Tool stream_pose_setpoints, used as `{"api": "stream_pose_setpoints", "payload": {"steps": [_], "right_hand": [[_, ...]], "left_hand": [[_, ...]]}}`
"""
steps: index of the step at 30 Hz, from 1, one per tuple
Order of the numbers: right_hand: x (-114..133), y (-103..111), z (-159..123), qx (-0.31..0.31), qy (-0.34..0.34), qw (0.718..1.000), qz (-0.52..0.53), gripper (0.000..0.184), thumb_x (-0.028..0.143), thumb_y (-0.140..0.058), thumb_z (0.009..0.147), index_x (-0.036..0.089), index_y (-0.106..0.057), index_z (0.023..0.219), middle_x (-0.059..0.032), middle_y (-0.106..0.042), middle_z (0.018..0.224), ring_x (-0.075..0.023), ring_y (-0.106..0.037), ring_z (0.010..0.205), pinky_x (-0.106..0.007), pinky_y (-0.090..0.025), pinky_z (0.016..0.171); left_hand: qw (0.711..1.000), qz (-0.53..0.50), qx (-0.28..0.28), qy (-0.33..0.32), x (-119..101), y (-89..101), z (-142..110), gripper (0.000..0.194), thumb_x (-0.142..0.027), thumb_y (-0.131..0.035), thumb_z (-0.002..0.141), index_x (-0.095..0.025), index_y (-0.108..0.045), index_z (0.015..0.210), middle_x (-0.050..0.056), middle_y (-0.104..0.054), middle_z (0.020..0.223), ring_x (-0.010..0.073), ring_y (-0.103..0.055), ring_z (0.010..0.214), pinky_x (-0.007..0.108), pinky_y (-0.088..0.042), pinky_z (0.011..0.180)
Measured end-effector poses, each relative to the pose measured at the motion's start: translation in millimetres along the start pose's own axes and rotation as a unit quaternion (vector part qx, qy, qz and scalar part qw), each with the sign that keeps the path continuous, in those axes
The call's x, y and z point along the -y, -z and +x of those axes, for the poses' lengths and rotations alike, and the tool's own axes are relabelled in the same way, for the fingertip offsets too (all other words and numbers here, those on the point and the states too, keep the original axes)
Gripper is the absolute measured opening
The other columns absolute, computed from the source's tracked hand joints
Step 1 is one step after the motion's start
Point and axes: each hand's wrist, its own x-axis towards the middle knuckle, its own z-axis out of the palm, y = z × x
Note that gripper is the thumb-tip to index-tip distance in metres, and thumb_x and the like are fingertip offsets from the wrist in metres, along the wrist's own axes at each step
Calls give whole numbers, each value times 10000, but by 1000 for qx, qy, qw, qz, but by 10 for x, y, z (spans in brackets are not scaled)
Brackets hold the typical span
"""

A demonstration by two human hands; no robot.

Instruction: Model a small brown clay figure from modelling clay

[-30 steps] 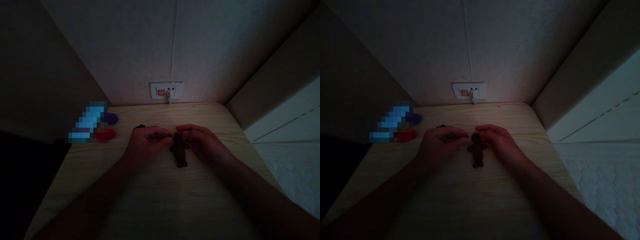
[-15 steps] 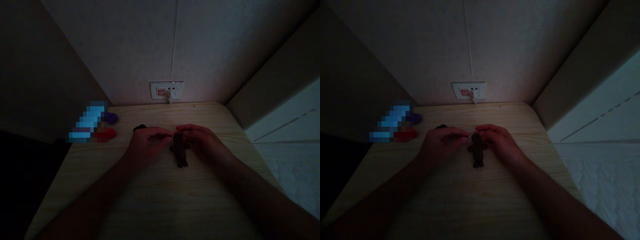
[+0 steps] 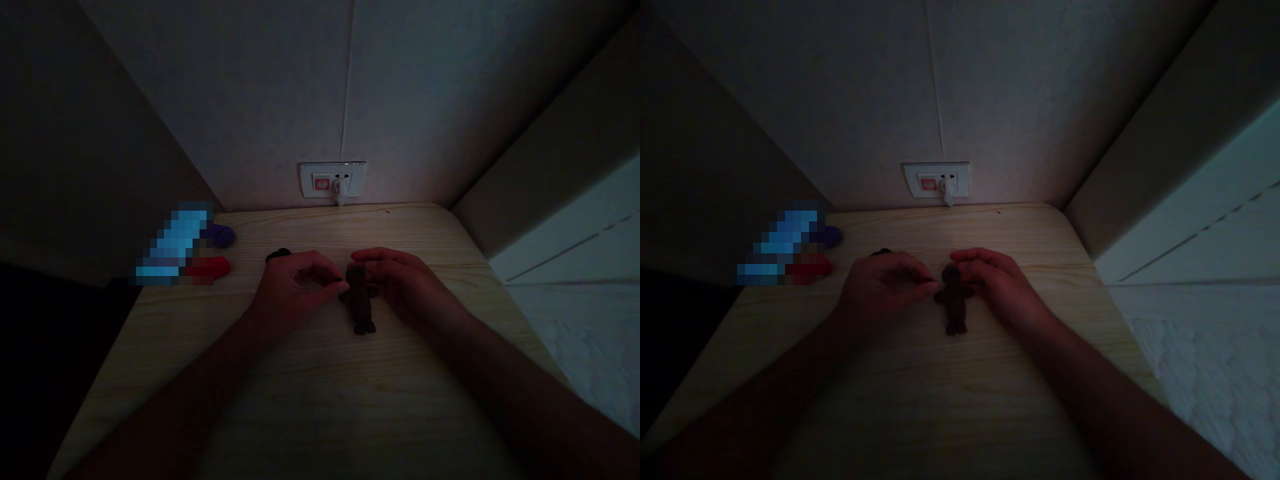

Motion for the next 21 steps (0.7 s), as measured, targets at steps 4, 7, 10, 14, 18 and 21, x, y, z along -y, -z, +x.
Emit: {"api": "stream_pose_setpoints", "payload": {"steps": [4, 7, 10, 14, 18, 21], "right_hand": [[3, -3, -7, -3, 1, 1000, -4, 254, 214, -825, 668, 168, -813, 918, -52, -789, 841, -179, -689, 764, -313, -499, 705], [3, -9, -11, -7, 0, 1000, -5, 255, 214, -824, 665, 163, -811, 914, -61, -797, 853, -187, -701, 774, -318, -508, 712], [2, -11, -12, -5, -2, 1000, -5, 257, 214, -826, 661, 165, -805, 913, -61, -801, 847, -197, -711, 763, -327, -510, 706], [4, -12, -14, 0, -2, 1000, -6, 258, 219, -831, 663, 169, -801, 914, -63, -807, 845, -214, -728, 766, -342, -519, 721], [4, -12, -12, 1, -1, 1000, -7, 265, 226, -836, 660, 167, -805, 916, -59, -807, 845, -210, -727, 774, -339, -528, 732], [5, -9, -8, -5, 1, 1000, -8, 267, 221, -839, 658, 159, -812, 917, -60, -808, 854, -189, -713, 781, -313, -521, 727]], "left_hand": [[1000, -16, 6, 23, -27, -4, 6, 156, -63, -871, 723, -196, -793, 745, -15, -815, 720, 132, -776, 674, 195, -625, 666], [999, -23, 1, 32, -16, -6, 2, 157, -61, -870, 722, -203, -814, 756, -10, -828, 738, 137, -788, 687, 191, -624, 670], [1000, -18, 4, 22, 5, -5, -4, 160, -69, -842, 759, -213, -837, 829, -8, -841, 776, 136, -796, 706, 186, -619, 669], [1000, -11, 7, 10, 13, -2, -6, 158, -86, -784, 821, -204, -844, 907, 4, -851, 819, 141, -803, 720, 194, -626, 669], [1000, 2, 10, 3, 0, 6, -2, 166, -86, -760, 842, -192, -842, 938, 18, -857, 878, 145, -809, 754, 200, -635, 689], [999, 32, 10, -12, -5, 20, -3, 176, -72, -785, 820, -206, -846, 917, 12, -855, 868, 145, -804, 769, 206, -630, 714]]}}
